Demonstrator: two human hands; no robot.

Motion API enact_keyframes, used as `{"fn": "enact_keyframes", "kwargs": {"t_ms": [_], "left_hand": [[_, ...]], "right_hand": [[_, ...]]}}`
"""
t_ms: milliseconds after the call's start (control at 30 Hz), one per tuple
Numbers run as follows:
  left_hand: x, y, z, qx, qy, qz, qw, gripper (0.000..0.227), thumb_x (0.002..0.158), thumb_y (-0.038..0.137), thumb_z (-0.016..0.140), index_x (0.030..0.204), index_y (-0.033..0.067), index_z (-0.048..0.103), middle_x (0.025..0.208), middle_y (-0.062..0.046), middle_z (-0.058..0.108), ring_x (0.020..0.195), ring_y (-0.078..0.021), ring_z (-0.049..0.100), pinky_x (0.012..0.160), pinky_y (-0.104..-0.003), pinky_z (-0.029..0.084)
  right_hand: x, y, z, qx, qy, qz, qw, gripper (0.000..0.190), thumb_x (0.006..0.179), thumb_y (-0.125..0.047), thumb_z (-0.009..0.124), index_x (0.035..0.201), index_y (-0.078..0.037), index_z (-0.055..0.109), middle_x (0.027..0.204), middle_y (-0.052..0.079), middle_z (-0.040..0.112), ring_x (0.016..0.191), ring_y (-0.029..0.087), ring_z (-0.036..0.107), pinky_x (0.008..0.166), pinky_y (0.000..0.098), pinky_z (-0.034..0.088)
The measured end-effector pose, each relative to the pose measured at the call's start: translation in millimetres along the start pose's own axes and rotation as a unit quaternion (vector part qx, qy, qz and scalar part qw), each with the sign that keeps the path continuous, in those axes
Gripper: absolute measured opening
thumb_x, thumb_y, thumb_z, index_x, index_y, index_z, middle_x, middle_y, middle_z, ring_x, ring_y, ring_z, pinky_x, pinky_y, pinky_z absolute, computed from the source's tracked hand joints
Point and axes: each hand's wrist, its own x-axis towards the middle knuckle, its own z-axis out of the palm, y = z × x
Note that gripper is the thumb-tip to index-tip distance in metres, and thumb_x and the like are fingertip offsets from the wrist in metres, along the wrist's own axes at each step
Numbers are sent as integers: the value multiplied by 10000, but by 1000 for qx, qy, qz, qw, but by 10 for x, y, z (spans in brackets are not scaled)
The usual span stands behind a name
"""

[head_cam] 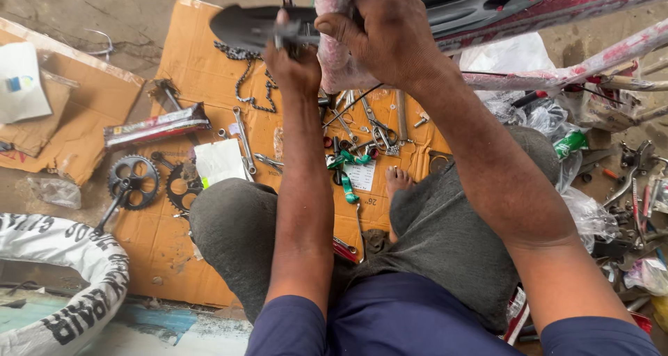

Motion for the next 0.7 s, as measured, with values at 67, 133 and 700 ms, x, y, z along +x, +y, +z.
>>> {"fn": "enact_keyframes", "kwargs": {"t_ms": [67,133,700], "left_hand": [[-31,64,35,-124,97,-95,983,142,1018,135,601,1039,13,669,880,-78,641,736,-169,642,634,-313,522],[-71,25,137,-139,192,-140,961,125,1000,134,599,1013,22,652,881,-70,632,758,-161,645,656,-310,535],[-277,-284,332,-37,214,-122,968,203,969,198,534,890,48,646,811,-60,650,714,-148,625,611,-291,512]], "right_hand": [[15,-29,-18,-3,27,-18,999,443,1092,-438,764,989,-18,666,686,67,655,597,187,670,555,345,512],[18,-37,-8,17,11,25,999,397,1081,-411,750,1011,-24,691,671,59,656,559,180,658,528,339,503],[30,69,-23,8,2,-7,1000,381,1113,-399,754,1010,-37,696,705,82,659,591,195,661,558,356,505]]}}
